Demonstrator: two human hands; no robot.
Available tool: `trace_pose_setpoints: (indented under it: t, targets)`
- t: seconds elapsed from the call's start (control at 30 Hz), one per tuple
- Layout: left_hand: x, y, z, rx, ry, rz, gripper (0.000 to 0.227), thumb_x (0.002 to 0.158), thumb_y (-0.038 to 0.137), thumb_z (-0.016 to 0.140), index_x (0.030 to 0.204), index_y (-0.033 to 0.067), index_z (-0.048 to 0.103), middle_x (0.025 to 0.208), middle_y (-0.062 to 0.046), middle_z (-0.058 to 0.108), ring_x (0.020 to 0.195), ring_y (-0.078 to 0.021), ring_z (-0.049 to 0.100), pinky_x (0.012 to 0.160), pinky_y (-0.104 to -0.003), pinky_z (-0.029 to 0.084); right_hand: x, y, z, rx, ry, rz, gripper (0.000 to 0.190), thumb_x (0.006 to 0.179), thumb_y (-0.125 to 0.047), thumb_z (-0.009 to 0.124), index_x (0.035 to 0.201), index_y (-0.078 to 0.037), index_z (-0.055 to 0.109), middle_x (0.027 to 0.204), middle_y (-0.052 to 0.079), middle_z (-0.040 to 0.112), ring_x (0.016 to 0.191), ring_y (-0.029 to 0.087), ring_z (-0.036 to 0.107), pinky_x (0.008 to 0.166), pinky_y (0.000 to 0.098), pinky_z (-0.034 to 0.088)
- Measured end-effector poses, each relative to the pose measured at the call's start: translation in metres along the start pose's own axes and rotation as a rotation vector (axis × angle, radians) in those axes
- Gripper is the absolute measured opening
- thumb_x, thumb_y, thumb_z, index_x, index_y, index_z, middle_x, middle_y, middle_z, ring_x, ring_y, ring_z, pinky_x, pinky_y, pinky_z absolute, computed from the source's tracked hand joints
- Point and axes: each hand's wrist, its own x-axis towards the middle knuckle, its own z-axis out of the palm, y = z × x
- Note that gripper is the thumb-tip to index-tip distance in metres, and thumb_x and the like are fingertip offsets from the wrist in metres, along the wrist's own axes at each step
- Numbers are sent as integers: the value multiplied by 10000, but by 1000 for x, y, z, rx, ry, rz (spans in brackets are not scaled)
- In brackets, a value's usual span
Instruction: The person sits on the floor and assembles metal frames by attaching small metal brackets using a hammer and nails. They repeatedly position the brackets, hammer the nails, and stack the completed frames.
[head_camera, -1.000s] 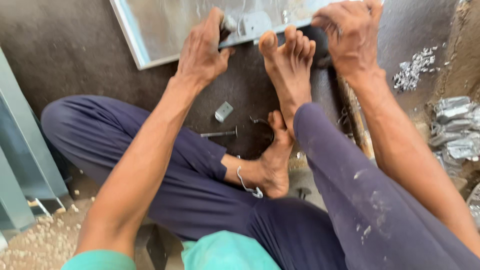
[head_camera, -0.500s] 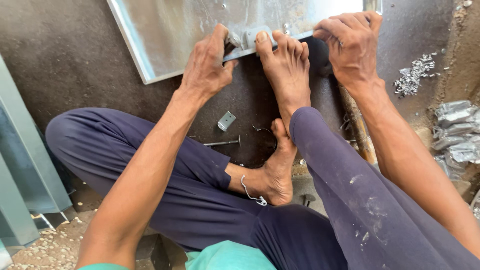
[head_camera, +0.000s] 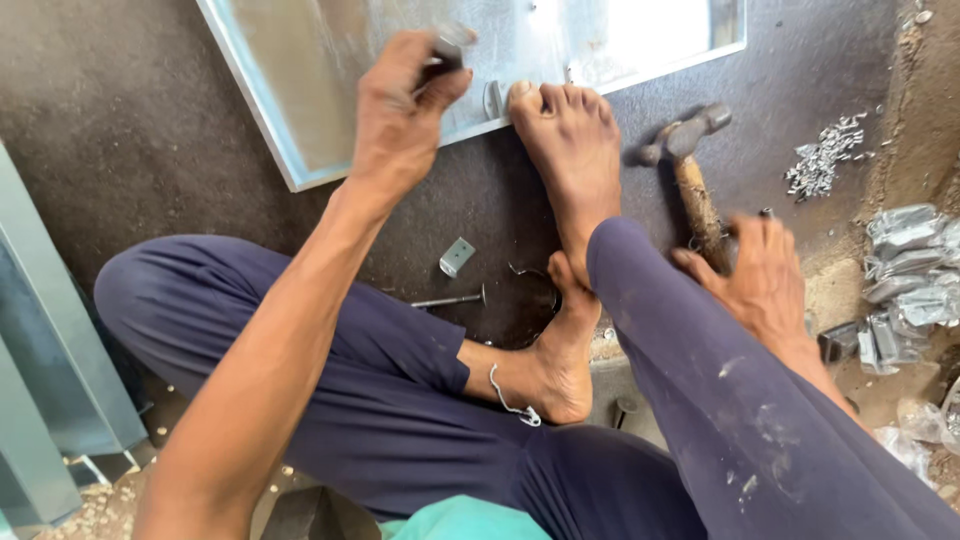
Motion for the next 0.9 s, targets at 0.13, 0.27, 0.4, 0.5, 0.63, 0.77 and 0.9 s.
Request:
trace_pose_setpoints:
  t: [0.13,0.27,0.4,0.5,0.63,0.77,0.9]
  targets:
    - [-10,2,5,283,-155,121,334,987,46,738,1307,84,655,1111,-138,743,1031,-318,727,981,-422,574,17,-29,-14,-75,20,-4,363,934,-69,599,1284,-124,522,1090,63,583,1072,266,578,962,385,458]
    - [-3,-1,7,278,-229,52,375,939,-19,682,1288,117,667,1069,-114,769,1018,-311,759,1111,-460,495,-51,-4,-113,511,-67,294,270,1000,-142,600,1248,-36,580,949,44,618,868,162,582,777,308,475]
    - [-18,-9,14,396,-251,11,323,1008,22,674,1276,201,705,1095,-58,774,1165,-320,696,938,-369,589,-137,30,-131,862,-108,579,261,1061,-211,605,1184,18,630,796,26,622,665,87,548,598,265,460]
    - [-4,-13,12,425,-188,57,367,924,11,692,1261,152,722,1120,-125,761,1178,-386,660,984,-446,526,-129,50,-102,823,-112,394,260,1060,-253,587,1088,-1,649,726,20,616,598,86,538,546,280,439]
    - [-18,-18,10,433,-209,87,307,967,63,683,1265,131,720,1181,-129,751,1131,-369,692,1062,-431,528,-101,47,-78,770,-264,348,327,1067,-301,553,940,-6,612,636,56,556,513,117,510,500,302,408]
    - [-7,-15,15,417,-169,82,271,976,157,734,1246,131,728,1171,-123,743,1098,-340,712,1049,-417,542,-85,43,-81,682,-347,329,405,1089,-337,542,886,12,572,592,100,514,522,160,452,475,346,372]
    - [-10,-16,12,360,-259,-136,170,1013,170,695,1172,176,754,1068,-29,798,911,-253,779,927,-356,614,-95,43,-74,830,-142,225,427,1062,-389,514,884,-5,562,596,77,527,507,144,472,467,367,370]
